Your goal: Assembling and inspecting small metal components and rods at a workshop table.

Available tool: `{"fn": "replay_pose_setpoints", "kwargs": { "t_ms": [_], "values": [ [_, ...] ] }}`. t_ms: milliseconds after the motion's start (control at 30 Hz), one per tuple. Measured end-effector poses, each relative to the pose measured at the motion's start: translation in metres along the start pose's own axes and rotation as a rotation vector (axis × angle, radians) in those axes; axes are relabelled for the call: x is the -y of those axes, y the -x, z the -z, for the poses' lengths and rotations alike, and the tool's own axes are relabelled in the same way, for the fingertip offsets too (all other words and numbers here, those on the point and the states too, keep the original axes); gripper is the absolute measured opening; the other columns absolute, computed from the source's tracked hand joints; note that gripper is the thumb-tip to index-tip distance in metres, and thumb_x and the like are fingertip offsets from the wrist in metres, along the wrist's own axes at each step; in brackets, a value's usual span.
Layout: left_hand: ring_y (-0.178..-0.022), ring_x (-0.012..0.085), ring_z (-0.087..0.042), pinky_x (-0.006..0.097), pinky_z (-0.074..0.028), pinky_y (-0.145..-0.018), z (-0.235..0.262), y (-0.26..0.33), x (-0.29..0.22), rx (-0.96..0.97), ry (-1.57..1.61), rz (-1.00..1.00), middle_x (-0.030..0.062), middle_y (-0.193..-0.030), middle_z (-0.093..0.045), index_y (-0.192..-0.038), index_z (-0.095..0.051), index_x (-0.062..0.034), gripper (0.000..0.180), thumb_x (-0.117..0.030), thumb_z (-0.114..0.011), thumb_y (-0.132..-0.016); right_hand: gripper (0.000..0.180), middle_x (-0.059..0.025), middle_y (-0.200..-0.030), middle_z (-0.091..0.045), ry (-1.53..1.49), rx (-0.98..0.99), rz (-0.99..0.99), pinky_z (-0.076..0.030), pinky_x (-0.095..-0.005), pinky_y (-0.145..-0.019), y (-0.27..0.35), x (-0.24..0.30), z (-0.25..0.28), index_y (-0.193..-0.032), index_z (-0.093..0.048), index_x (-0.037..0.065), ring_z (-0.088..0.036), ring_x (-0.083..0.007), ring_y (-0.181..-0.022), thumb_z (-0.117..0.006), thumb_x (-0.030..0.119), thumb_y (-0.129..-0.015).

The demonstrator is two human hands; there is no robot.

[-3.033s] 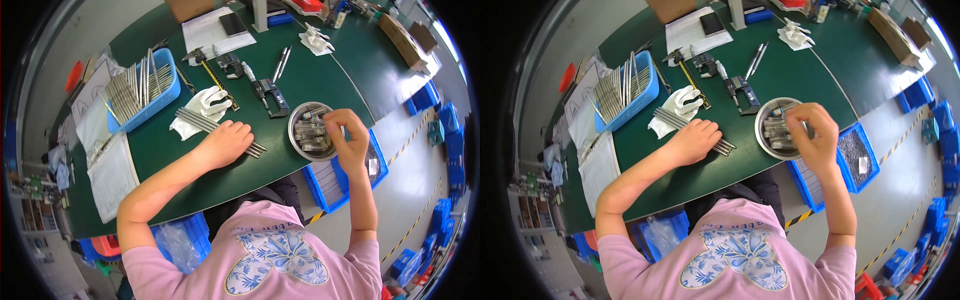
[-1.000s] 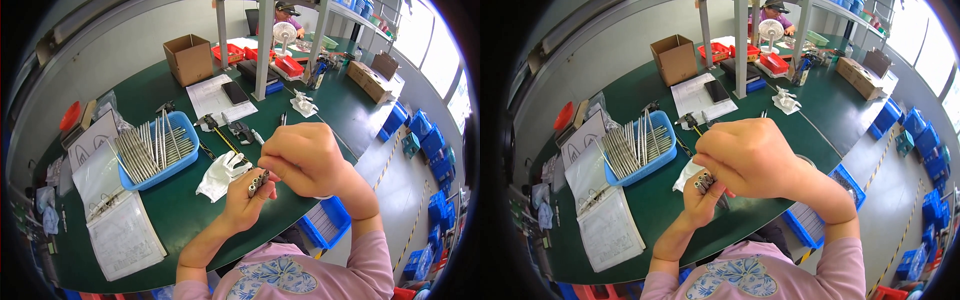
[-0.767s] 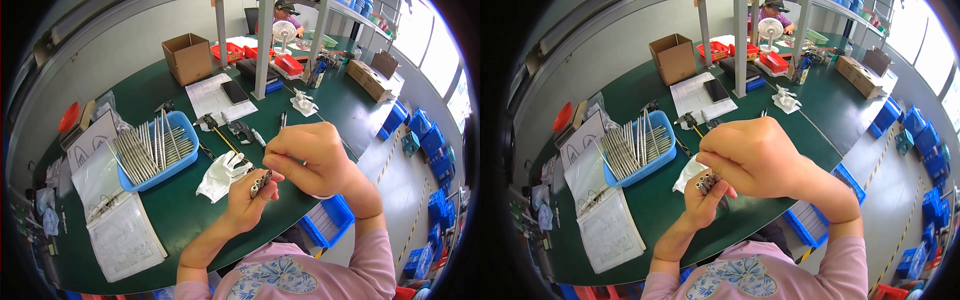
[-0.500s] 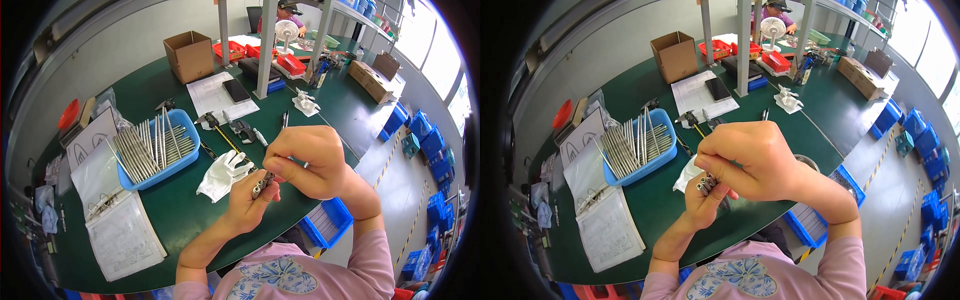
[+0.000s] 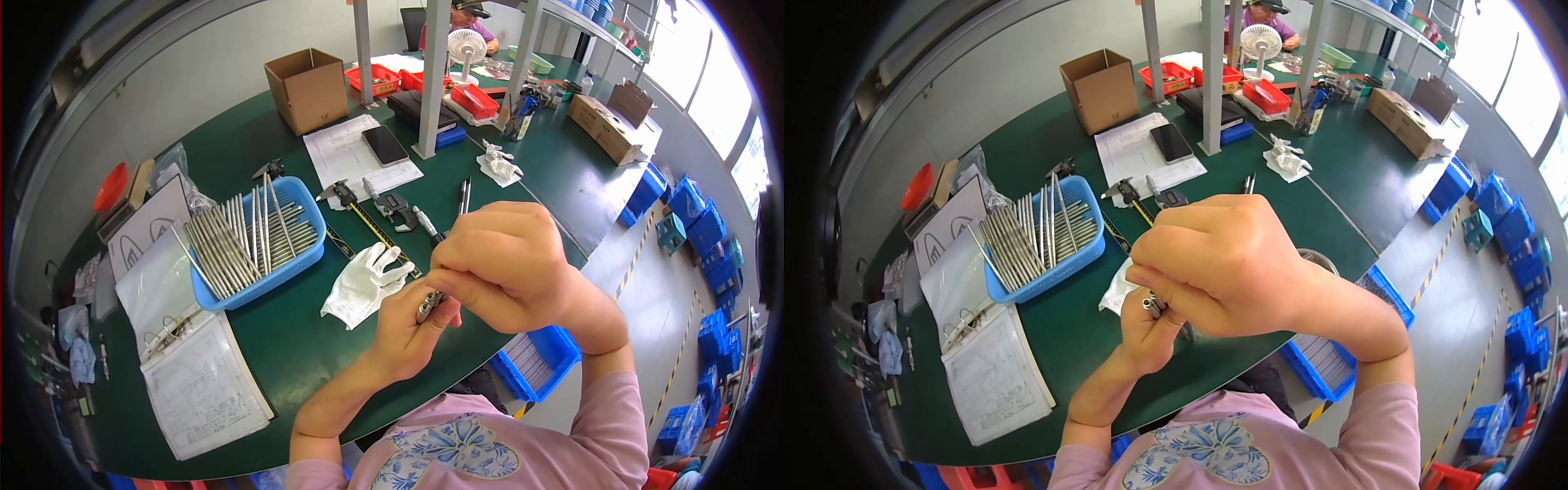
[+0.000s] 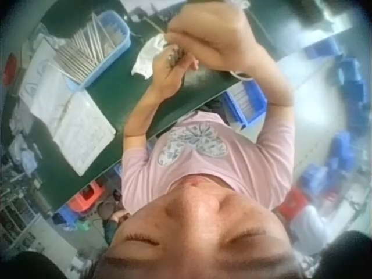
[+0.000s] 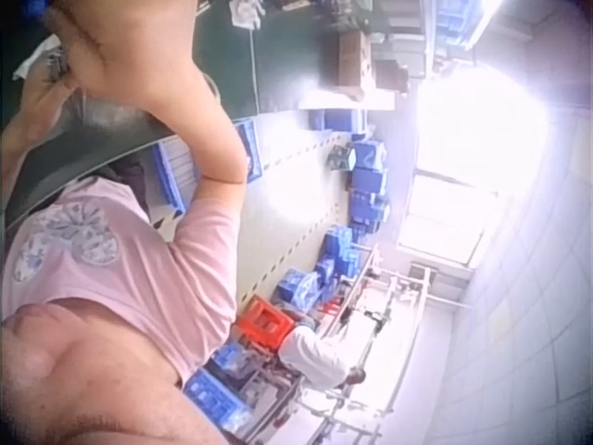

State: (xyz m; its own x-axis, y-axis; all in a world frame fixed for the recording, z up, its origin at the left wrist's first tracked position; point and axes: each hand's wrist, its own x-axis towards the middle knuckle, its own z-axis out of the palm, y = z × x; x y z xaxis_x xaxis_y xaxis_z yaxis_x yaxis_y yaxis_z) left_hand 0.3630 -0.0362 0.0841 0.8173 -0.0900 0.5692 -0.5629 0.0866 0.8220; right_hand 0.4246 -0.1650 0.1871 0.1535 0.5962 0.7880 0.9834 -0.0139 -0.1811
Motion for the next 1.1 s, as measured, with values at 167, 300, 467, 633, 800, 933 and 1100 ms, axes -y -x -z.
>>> {"fn": "replay_pose_setpoints", "kwargs": {
  "t_ms": [167, 300, 467, 633, 800, 933, 1100],
  "values": [
    [-0.06, 0.0121, -0.054, 0.024, -0.041, -0.054, 0.001, 0.002, 0.005, -0.014, 0.009, 0.041, 0.0054, -0.069, -0.056, -0.092, -0.056, 0.0008, 0.021, -0.02, -0.053, -0.092, 0.007, -0.0056, -0.059, -0.053, 0.035, 0.076, -0.049, -0.036, -0.0295, -0.042, 0.001, -0.001, 0.007, -0.072, -0.059, 0.003, -0.05, -0.0205, -0.047, -0.066, 0.005, -0.071],
    [-0.06, 0.012, -0.054, 0.024, -0.042, -0.054, 0.001, 0.0, 0.003, -0.003, 0.055, 0.079, 0.0058, -0.069, -0.056, -0.092, -0.056, 0.0017, 0.023, -0.021, -0.053, -0.092, 0.013, -0.0039, -0.055, -0.048, 0.101, 0.027, -0.062, -0.036, -0.0313, -0.039, 0.003, -0.003, 0.008, -0.066, -0.055, 0.007, -0.049, -0.0218, -0.045, -0.068, 0.01, -0.07],
    [-0.06, 0.0124, -0.054, 0.025, -0.042, -0.054, 0.001, 0.0, 0.006, -0.011, 0.027, 0.028, 0.006, -0.07, -0.056, -0.089, -0.055, 0.0009, 0.022, -0.021, -0.053, -0.092, 0.009, -0.0044, -0.057, -0.051, 0.091, 0.059, 0.009, -0.034, -0.0295, -0.041, 0.0, 0.0, 0.008, -0.071, -0.058, 0.004, -0.048, -0.0196, -0.046, -0.067, 0.007, -0.071],
    [-0.06, 0.0131, -0.055, 0.025, -0.042, -0.054, 0.003, 0.002, 0.002, -0.006, -0.024, 0.006, 0.0061, -0.07, -0.057, -0.086, -0.054, -0.0003, 0.02, -0.02, -0.052, -0.092, 0.01, -0.0043, -0.058, -0.051, 0.079, 0.098, 0.001, -0.033, -0.0303, -0.041, -0.002, 0.001, 0.004, -0.07, -0.058, 0.004, -0.047, -0.02, -0.045, -0.067, 0.006, -0.07],
    [-0.059, 0.013, -0.054, 0.025, -0.042, -0.053, 0.001, 0.007, -0.001, 0.013, -0.067, -0.041, 0.0056, -0.07, -0.056, -0.086, -0.054, -0.0008, 0.02, -0.02, -0.052, -0.092, 0.01, -0.0042, -0.058, -0.05, 0.04, 0.117, 0.034, -0.033, -0.0308, -0.041, -0.004, 0.006, 0.002, -0.071, -0.058, 0.004, -0.047, -0.0205, -0.045, -0.068, 0.007, -0.07],
    [-0.057, 0.0123, -0.052, 0.024, -0.04, -0.051, -0.005, 0.008, 0.001, -0.021, 0.005, -0.005, 0.0046, -0.069, -0.055, -0.085, -0.054, -0.0008, 0.019, -0.019, -0.052, -0.092, 0.01, -0.0049, -0.059, -0.052, 0.016, 0.059, 0.028, -0.035, -0.0298, -0.041, 0.004, 0.007, 0.008, -0.071, -0.059, 0.003, -0.049, -0.0211, -0.046, -0.069, 0.007, -0.07],
    [-0.051, 0.0141, -0.05, 0.025, -0.039, -0.048, 0.004, -0.004, -0.021, -0.004, -0.34, -0.19, 0.0048, -0.069, -0.058, -0.084, -0.056, -0.0031, 0.011, -0.014, -0.058, -0.086, 0.015, -0.0043, -0.064, -0.058, -0.019, -0.262, -0.346, -0.04, -0.0204, -0.046, 0.038, 0.019, 0.055, -0.092, -0.063, -0.004, -0.053, -0.0072, -0.053, -0.056, 0.006, -0.083]
  ]
}}
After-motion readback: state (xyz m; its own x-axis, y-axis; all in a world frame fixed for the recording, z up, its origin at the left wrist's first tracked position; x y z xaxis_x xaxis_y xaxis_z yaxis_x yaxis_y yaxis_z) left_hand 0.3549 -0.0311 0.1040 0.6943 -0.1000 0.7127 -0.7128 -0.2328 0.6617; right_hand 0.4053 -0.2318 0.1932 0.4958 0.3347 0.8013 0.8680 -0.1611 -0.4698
